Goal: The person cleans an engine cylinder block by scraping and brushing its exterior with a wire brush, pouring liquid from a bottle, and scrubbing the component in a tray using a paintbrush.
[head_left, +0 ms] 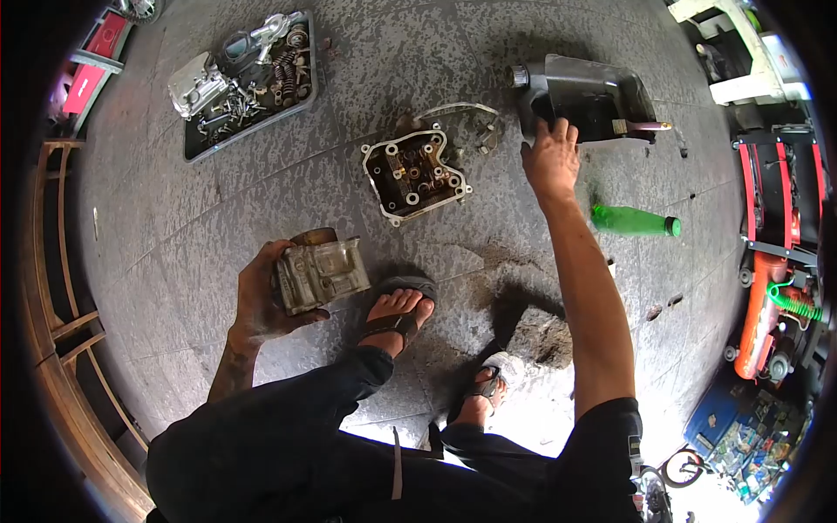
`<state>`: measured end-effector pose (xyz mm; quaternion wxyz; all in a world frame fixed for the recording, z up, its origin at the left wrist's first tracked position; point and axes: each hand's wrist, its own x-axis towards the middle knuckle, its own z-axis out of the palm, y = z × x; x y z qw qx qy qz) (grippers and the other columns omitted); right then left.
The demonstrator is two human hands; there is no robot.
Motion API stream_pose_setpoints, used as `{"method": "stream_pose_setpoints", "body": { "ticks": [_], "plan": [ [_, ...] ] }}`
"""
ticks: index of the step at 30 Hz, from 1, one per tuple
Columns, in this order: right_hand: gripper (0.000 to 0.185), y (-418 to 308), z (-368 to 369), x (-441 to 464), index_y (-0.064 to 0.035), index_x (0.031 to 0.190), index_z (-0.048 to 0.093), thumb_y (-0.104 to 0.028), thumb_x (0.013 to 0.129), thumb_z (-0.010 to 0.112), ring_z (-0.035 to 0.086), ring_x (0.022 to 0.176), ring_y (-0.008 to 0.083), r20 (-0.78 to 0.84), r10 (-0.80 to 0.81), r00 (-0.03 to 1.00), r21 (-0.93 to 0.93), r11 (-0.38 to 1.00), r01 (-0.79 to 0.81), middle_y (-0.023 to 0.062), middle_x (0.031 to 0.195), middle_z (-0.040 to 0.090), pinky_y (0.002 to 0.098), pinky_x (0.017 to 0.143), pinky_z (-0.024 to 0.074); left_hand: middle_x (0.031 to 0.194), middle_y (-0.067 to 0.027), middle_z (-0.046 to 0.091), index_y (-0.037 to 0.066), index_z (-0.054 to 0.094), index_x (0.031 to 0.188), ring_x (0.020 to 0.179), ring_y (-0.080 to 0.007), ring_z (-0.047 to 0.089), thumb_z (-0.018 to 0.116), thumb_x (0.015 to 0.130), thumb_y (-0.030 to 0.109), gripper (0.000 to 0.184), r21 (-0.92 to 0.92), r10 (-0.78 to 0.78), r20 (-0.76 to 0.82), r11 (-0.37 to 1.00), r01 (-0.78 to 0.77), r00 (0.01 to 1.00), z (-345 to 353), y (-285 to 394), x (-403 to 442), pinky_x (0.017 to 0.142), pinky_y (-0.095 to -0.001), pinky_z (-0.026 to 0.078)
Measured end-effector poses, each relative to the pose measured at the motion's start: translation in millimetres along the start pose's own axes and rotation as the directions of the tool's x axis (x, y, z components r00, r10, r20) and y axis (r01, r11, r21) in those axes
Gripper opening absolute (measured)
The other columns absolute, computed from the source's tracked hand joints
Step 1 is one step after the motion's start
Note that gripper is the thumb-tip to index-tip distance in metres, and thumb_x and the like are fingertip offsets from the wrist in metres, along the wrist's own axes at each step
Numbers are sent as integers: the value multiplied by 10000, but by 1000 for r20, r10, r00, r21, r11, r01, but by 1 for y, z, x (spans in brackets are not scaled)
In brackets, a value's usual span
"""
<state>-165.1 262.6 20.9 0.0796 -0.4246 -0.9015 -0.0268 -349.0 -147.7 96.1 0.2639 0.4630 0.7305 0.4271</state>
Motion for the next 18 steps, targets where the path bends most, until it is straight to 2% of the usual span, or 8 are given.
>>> {"method": "stream_pose_setpoints", "body": {
  "ticks": [5, 7, 9, 10, 14, 16, 18],
  "plan": [
    [318, 5, 7, -11, -64, 1051, 606, -200, 771, 670, 471, 1116, 307, 34, 58, 998, -78, 995, -55, 117, 1110, 487, 452, 912, 455, 1168, -106, 538, -7, 424, 1292, 1062, -198, 572, 980, 488, 272, 1017, -68, 38, -43, 997, -41, 998, 0, -5, -2, 923, -332, 494],
    [328, 7, 4, -28, -71, 1031, 615, -211, 749, 707, 474, 1104, 303, 23, -33, 999, -37, 999, 34, 113, 1083, 491, 450, 901, 452, 1173, -110, 537, -10, 424, 1292, 1066, -198, 571, 982, 483, 275, 1023, -115, 69, -63, 991, -76, 996, -1, -4, 0, 922, -330, 494],
    [325, 8, -4, -45, -79, 1015, 623, -221, 741, 723, 478, 1085, 296, 27, -98, 995, -1, 995, 98, 109, 1061, 494, 448, 883, 450, 1167, -119, 546, -16, 416, 1296, 1059, -204, 579, 984, 465, 310, 1058, -1, 95, -59, 995, -96, 994, -5, 4, 6, 924, -329, 491],
    [331, 8, -5, -53, -76, 1014, 622, -222, 738, 729, 478, 1074, 295, 43, -104, 994, -29, 994, 106, 108, 1059, 491, 443, 877, 445, 1167, -119, 546, -16, 416, 1296, 1059, -204, 579, 984, 465, 310, 1058, -7, 103, -52, 995, -104, 993, -5, 7, 7, 924, -329, 491],
    [253, 13, -21, -92, -66, 999, 609, -170, 774, 660, 478, 1054, 296, 70, -160, 985, 20, 987, 159, 111, 1046, 484, 430, 870, 434, 1139, -115, 564, -17, 409, 1303, 1036, -205, 591, 964, 478, 421, 1087, 34, 103, -107, 994, -100, 989, -4, 15, 12, 920, -333, 493],
    [229, 19, -25, -109, -63, 994, 600, -142, 781, 629, 478, 1045, 295, 92, -243, 966, 27, 970, 241, 113, 1038, 482, 426, 859, 430, 1126, -112, 569, -20, 406, 1306, 1028, -204, 594, 955, 484, 457, 1097, 26, 106, -135, 994, -103, 985, -2, 18, 12, 916, -333, 493],
    [228, 24, -34, -123, -65, 995, 594, -126, 778, 626, 479, 1038, 293, 108, -244, 964, 24, 970, 242, 111, 1029, 481, 423, 848, 425, 1242, -129, 499, 9, 387, 1351, 1120, -227, 534, 901, 500, 591, 1152, -79, 15, -123, 997, -25, 992, 0, 19, 12, 972, -353, 446]
  ]
}}
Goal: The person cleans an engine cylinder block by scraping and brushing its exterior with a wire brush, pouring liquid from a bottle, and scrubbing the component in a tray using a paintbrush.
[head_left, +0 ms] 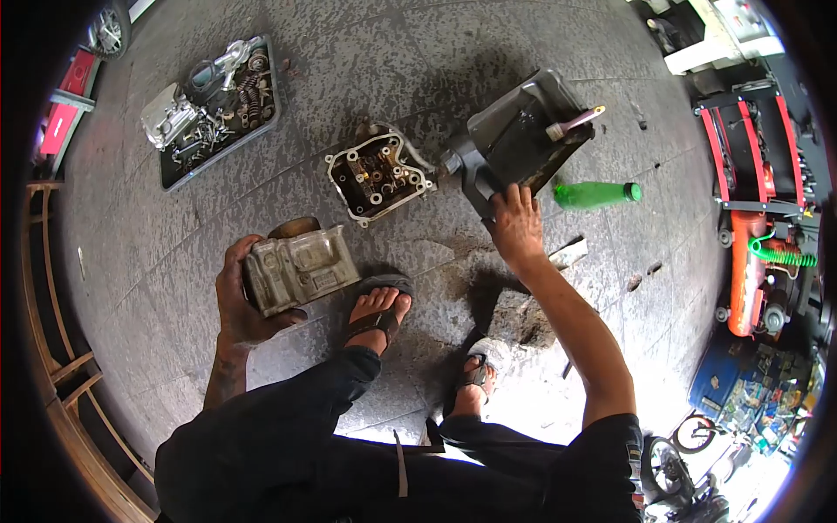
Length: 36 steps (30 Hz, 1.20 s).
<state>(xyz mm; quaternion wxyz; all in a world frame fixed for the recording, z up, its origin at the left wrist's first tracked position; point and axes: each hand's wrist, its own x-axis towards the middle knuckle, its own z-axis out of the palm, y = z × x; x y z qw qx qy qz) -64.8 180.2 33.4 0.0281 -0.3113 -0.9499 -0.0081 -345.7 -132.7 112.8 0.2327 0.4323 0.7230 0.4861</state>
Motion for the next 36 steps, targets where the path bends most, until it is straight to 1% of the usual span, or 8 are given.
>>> {"method": "stream_pose_setpoints", "body": {
  "ticks": [11, 17, 22, 24, 25, 29, 32, 36],
  "plan": [
    [267, -4, -17, -61, -119, 1070, 637, -113, 805, 604, 479, 1060, 277, 222, -51, 974, 108, 994, 27, 94, 1038, 488, 425, 862, 417, 1144, -111, 549, -37, 384, 1315, 1060, -200, 572, 919, 492, 564, 1151, -104, 49, -21, 993, -51, 999, 21, 13, 9, 928, -330, 474],
    [381, -22, -17, -112, -129, 1216, 582, -123, 836, 551, 385, 1267, 339, 397, -144, 907, 188, 979, 73, 152, 1271, 439, 488, 1073, 330, 1206, -116, 499, -28, 376, 1322, 1126, -216, 528, 916, 491, 569, 1157, -164, 16, -25, 986, -20, 1000, 26, 18, 10, 966, -348, 449],
    [339, -47, -23, -127, -120, 1165, 605, -217, 841, 628, 448, 1134, 332, 411, -242, 879, 204, 964, 170, 155, 1143, 467, 508, 945, 407, 1238, -122, 472, -14, 369, 1335, 1139, -221, 514, 923, 488, 555, 1161, -173, 48, -17, 984, -50, 999, 27, 24, 13, 982, -358, 441],
    [336, -45, -31, -120, -102, 1147, 612, -197, 828, 658, 469, 1076, 335, 254, -194, 948, 403, 912, 78, 149, 1095, 476, 499, 909, 420, 1257, -123, 454, -14, 367, 1340, 1146, -224, 509, 925, 494, 543, 1157, -186, 78, -15, 979, -80, 997, 30, 25, 14, 988, -366, 439],
    [384, -28, -31, -106, -77, 1183, 580, -149, 818, 675, 487, 1009, 353, -6, -157, 988, 458, 877, 143, 170, 1094, 491, 466, 875, 437, 1270, -124, 443, -13, 359, 1347, 1152, -225, 504, 926, 507, 530, 1150, -171, 118, 9, 979, -115, 993, 31, 24, 16, 983, -364, 444],
    [470, 29, -38, -28, -65, 1289, 508, -85, 833, 619, 428, 1213, 428, -214, 196, 957, 256, 957, -138, 257, 1224, 467, 468, 1002, 403, 1234, -128, 484, -16, 337, 1361, 1122, -228, 541, 932, 526, 488, 1142, -264, 159, 51, 954, -141, 986, 51, 34, 26, 960, -372, 474],
    [498, 57, -25, 11, -71, 1334, 479, -74, 847, 580, 375, 1307, 413, -224, 88, 971, 93, 993, -69, 250, 1339, 443, 481, 1052, 370, 1296, -131, 433, 12, 330, 1375, 1181, -243, 490, 931, 498, 521, 1179, -218, 186, 164, 965, -149, 969, 69, 37, 40, 1005, -384, 425],
    [545, 72, -30, 49, -110, 1411, 417, -147, 883, 546, 332, 1361, 393, 205, 140, 969, -340, 938, -64, 215, 1393, 435, 525, 1098, 289, 1302, -134, 434, 13, 303, 1391, 1199, -244, 481, 940, 516, 473, 1175, -274, 350, 251, 920, -281, 902, 103, 35, 60, 1015, -387, 421]
  ]
}}
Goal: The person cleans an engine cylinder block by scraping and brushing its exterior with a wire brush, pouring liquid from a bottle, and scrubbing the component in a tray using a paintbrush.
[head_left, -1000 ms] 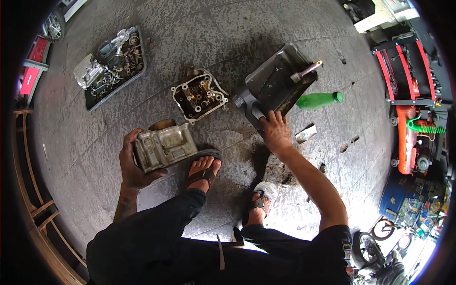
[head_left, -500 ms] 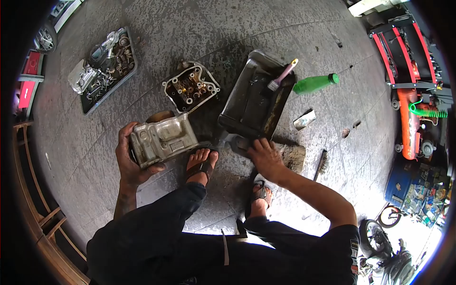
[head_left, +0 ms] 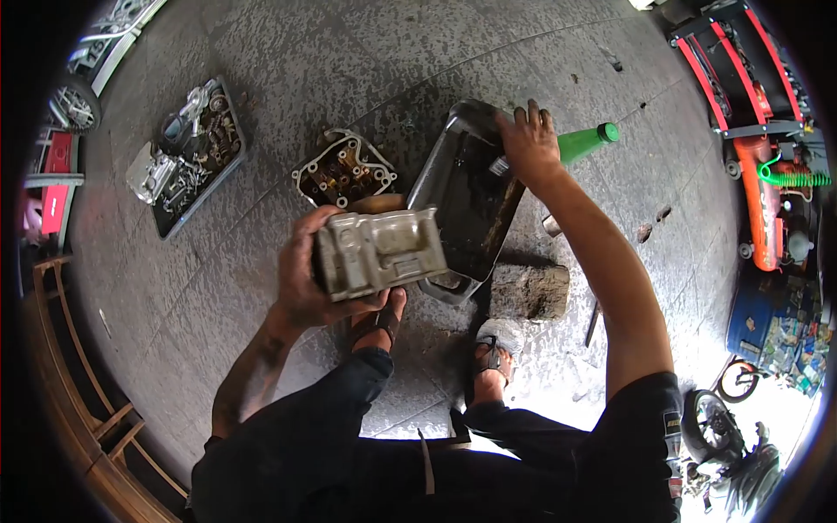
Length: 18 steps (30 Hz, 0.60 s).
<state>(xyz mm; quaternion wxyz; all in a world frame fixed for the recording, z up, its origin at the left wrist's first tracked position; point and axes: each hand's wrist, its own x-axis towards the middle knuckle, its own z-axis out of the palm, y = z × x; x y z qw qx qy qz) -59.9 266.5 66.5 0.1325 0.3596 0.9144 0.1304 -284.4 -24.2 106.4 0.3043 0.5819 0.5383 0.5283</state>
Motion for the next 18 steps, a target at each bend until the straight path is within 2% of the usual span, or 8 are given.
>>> {"method": "stream_pose_setpoints", "body": {
  "ticks": [2, 4, 5, 9, 10, 12, 14, 18],
  "plan": [
    [538, 2, -9, 8, -108, 1410, 404, -163, 895, 547, 365, 1338, 378, 223, -9, 975, 3, 1000, 9, 206, 1373, 461, 509, 1107, 268, 1278, -132, 458, 9, 297, 1389, 1178, -240, 498, 940, 544, 421, 1139, -26, -47, 29, 999, 48, 998, 12, -9, 13, 1010, -388, 433],
    [551, 2, -9, 9, -115, 1411, 398, -170, 890, 565, 388, 1320, 368, 239, 8, 971, -5, 1000, -7, 196, 1342, 488, 506, 1111, 259, 1192, -150, 550, -9, 360, 1337, 1091, -265, 589, 940, 548, 389, 1057, 72, 24, -50, 997, -21, 998, 31, -15, 23, 931, -393, 506],
    [564, 2, -9, 9, -121, 1412, 391, -177, 885, 583, 412, 1302, 358, 256, 16, 967, -11, 1000, -14, 186, 1310, 515, 502, 1115, 249, 1224, -156, 526, -3, 352, 1343, 1114, -260, 570, 940, 549, 380, 1059, -15, -45, -65, 999, 44, 997, 40, -18, 25, 945, -388, 492],
    [577, 13, -14, -1, -101, 1369, 436, -215, 847, 653, 459, 1256, 337, 272, 9, 962, 1, 1000, -10, 173, 1227, 575, 496, 1104, 269, 1224, -158, 506, -2, 327, 1333, 1125, -238, 541, 930, 584, 334, 1019, -166, -114, -153, 982, 89, 982, 71, -14, 37, 977, -371, 457],
    [557, 15, -17, -3, -87, 1325, 482, -237, 827, 681, 476, 1232, 323, 273, -12, 962, -26, 999, 20, 158, 1204, 593, 494, 1097, 281, 1224, -158, 506, -2, 327, 1333, 1125, -238, 541, 930, 584, 334, 1019, -168, -113, -152, 982, 87, 982, 77, -18, 40, 977, -371, 457],
    [540, 21, -25, -6, -74, 1281, 528, -258, 807, 709, 494, 1207, 308, 272, -33, 962, -56, 997, 50, 143, 1181, 612, 492, 1089, 293, 1295, -132, 396, 57, 260, 1386, 1226, -241, 441, 917, 610, 306, 1047, -124, -120, -74, 986, 111, 990, 87, -26, 46, 1038, -400, 407],
    [482, 28, -34, -15, -66, 1175, 609, -286, 770, 750, 506, 1185, 293, 276, -80, 958, -51, 994, 98, 114, 1152, 634, 495, 1077, 313, 1287, -131, 397, 66, 245, 1390, 1213, -237, 455, 910, 632, 282, 1031, -110, -121, -44, 987, 116, 992, 96, -21, 54, 1029, -388, 422],
    [377, 37, -42, -33, -62, 1141, 632, -249, 819, 687, 498, 1190, 307, 316, -108, 943, -26, 992, 122, 110, 1170, 608, 503, 1065, 337, 1266, -131, 415, 55, 254, 1374, 1200, -232, 470, 885, 682, 211, 950, -124, -104, -61, 988, 96, 993, 121, -30, 57, 1000, -366, 459]
  ]
}}
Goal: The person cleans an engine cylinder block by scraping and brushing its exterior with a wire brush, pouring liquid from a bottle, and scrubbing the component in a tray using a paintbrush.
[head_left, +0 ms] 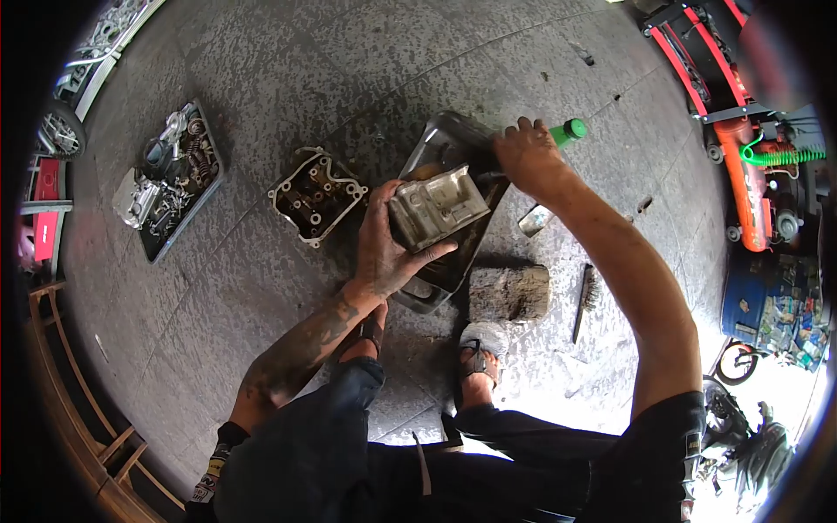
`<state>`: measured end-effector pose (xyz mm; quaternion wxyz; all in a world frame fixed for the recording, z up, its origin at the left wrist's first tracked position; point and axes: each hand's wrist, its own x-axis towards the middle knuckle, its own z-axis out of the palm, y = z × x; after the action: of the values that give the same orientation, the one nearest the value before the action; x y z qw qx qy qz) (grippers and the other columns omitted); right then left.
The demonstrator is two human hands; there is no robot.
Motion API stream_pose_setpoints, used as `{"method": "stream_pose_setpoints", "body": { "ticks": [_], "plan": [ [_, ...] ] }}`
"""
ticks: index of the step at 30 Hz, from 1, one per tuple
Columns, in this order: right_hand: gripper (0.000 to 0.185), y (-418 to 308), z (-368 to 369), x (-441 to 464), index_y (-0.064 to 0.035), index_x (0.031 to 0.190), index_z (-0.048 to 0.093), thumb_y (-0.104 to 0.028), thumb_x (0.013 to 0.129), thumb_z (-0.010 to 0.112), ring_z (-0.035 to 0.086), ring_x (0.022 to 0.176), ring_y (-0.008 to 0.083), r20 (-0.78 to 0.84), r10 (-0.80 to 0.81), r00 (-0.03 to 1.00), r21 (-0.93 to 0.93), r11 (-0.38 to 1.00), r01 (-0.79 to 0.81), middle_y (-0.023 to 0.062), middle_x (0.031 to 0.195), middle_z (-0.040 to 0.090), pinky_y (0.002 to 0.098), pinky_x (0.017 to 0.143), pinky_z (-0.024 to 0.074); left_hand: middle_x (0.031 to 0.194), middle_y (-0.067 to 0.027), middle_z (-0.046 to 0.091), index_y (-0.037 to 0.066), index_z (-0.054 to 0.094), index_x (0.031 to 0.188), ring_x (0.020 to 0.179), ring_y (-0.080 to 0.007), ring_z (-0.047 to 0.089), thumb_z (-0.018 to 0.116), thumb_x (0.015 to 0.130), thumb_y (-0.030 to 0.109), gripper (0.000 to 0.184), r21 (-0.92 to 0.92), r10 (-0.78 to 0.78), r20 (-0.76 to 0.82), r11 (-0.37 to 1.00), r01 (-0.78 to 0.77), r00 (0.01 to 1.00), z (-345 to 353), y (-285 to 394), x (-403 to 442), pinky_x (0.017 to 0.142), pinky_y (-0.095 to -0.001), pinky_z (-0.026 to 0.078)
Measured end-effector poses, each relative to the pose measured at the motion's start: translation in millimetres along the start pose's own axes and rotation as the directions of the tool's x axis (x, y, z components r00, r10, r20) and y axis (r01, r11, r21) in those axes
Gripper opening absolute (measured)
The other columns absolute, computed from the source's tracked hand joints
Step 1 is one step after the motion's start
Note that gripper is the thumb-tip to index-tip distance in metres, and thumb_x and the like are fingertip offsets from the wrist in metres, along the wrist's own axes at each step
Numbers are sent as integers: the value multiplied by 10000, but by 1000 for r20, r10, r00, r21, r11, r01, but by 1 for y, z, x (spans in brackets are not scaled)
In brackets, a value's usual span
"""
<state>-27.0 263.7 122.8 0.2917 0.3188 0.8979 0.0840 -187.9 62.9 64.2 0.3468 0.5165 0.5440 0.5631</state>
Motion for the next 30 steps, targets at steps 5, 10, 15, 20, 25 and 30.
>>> {"method": "stream_pose_setpoints", "body": {
  "ticks": [5, 10, 15, 20, 25, 30],
  "plan": [
    [316, -11, 45, -12, -57, 1169, 612, -142, 872, 547, 435, 1240, 336, -202, 102, 974, 199, 978, -61, 152, 1203, 532, 500, 1039, 376, 1214, -137, 474, 18, 332, 1324, 1117, -240, 520, 899, 657, 272, 912, -89, -84, -87, 993, 76, 993, 26, -5, -1, 965, -375, 443],
    [366, -9, 40, -6, -91, 1221, 581, -191, 870, 562, 413, 1251, 320, -244, 154, 957, 205, 973, -104, 141, 1197, 540, 469, 1050, 346, 1228, -137, 454, 18, 342, 1318, 1150, -264, 492, 889, 667, 222, 874, 99, -61, -3, 993, 61, 998, 30, -18, -2, 988, -393, 426],
    [392, -4, 43, 3, -98, 1275, 535, -212, 900, 544, 429, 1246, 310, -121, 146, 982, 102, 986, -134, 145, 1224, 572, 477, 1058, 330, 1271, -135, 395, 40, 296, 1355, 1218, -255, 439, 852, 711, 186, 863, 122, -34, 132, 992, 18, 991, 24, -40, -6, 1021, -401, 413],
    [373, -12, 28, -14, -98, 1278, 541, -202, 920, 529, 544, 1166, 352, -133, 92, 987, 149, 986, -72, 173, 1156, 628, 507, 1019, 392, 1267, -141, 379, 41, 298, 1353, 1212, -286, 435, 846, 715, 191, 854, 218, -92, 153, 974, 58, 984, 20, -43, -11, 998, -411, 423],
    [282, -26, 12, -17, -70, 1095, 639, -191, 841, 652, 659, 946, 376, -92, 130, 987, 675, 737, -35, 194, 992, 672, 434, 832, 532, 1217, -190, 435, 33, 323, 1324, 1145, -349, 472, 849, 700, 221, 838, 566, -22, 99, 824, -38, 995, 9, -24, -16, 930, -424, 447],
    [272, -71, 60, -7, -35, 1052, 623, -215, 850, 653, 633, 910, 410, -340, 471, 814, 880, 464, 99, 207, 949, 648, 477, 797, 508, 1163, -169, 486, 34, 353, 1310, 1067, -325, 536, 865, 677, 246, 841, 532, -67, 40, 846, 36, 997, 3, -35, -25, 895, -401, 479]
  ]
}}
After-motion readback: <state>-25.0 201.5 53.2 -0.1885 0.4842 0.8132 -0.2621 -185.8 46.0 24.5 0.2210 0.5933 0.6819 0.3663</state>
